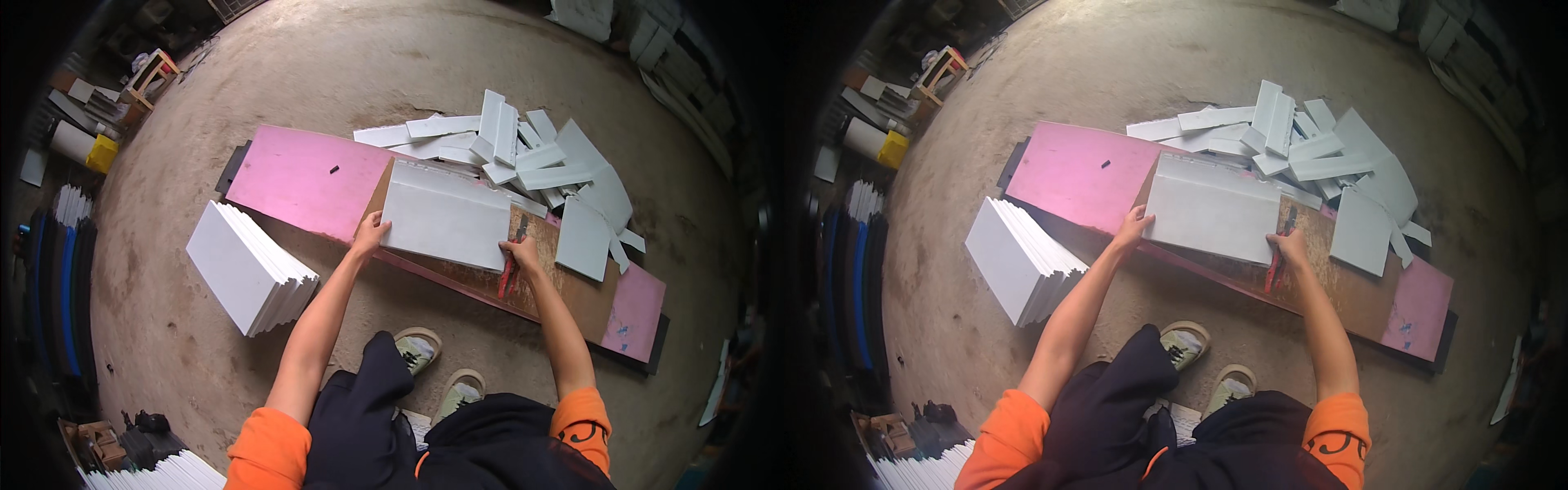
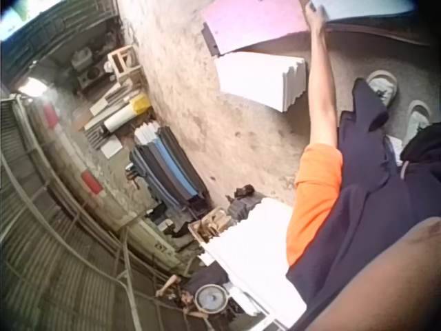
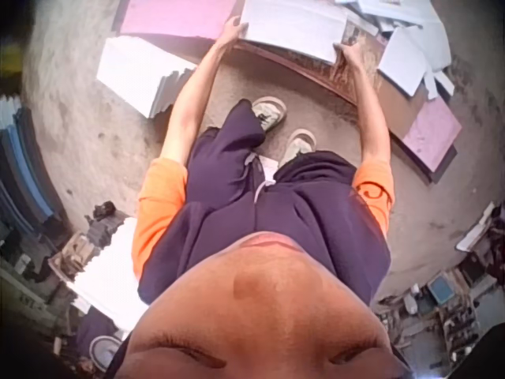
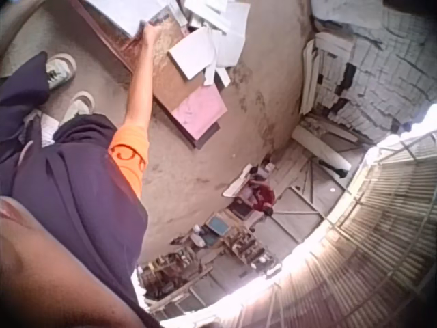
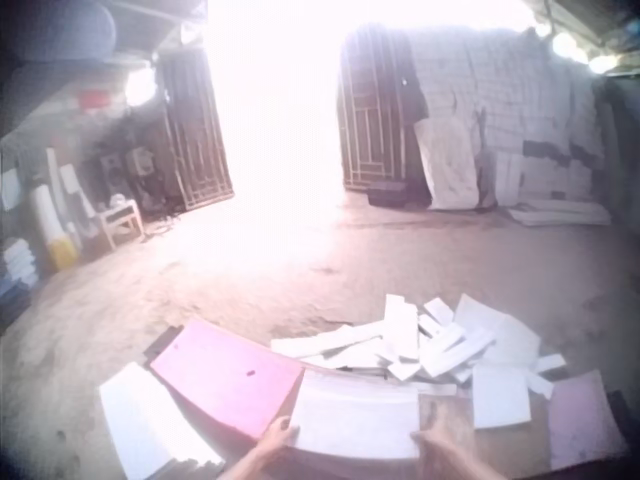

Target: The person sits on the floor and repeatedly cuts white rectangular sheets into smaller pieces using a red utility knife. They place each cut piece onto a growing pile and continue the process with new sheets from a nearby stack.

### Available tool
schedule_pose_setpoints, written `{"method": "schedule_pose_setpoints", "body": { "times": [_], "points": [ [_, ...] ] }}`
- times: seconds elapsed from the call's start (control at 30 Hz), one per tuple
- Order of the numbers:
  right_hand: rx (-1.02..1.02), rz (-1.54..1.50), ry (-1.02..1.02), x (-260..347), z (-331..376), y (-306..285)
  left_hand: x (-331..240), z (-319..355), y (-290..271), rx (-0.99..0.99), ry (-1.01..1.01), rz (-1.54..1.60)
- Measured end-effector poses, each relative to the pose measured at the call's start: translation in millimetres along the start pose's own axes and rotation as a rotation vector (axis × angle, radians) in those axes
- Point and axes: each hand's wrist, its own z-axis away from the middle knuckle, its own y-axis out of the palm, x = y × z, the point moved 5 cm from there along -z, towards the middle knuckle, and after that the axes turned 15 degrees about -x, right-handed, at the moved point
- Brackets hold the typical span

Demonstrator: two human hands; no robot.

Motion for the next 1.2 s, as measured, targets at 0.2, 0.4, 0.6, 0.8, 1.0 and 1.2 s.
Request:
{"method": "schedule_pose_setpoints", "body": {
  "times": [0.2, 0.4, 0.6, 0.8, 1.0, 1.2],
  "points": [
    [0.178, -0.264, 0.111, 71, 21, -35, -89, 21, -23, 0.128, -0.173, 0.18],
    [0.124, -0.453, 0.059, 155, 78, -71, -213, 51, -39, -0.013, -0.108, 0.675],
    [0.095, -0.621, 0.022, 187, 120, -72, -260, 129, -2, 0.02, 0.164, 0.587],
    [0.213, -0.335, -0.03, 171, 144, -61, -202, 83, -24, 0.042, 0.043, 0.385],
    [0.005, 0.161, -0.234, 134, 80, -55, -119, 52, -8, 0.195, -0.07, 0.102],
    [0.012, 0.193, -0.284, 79, 33, 44, -65, 5, 13, 0.069, -0.042, -0.099]
  ]
}}
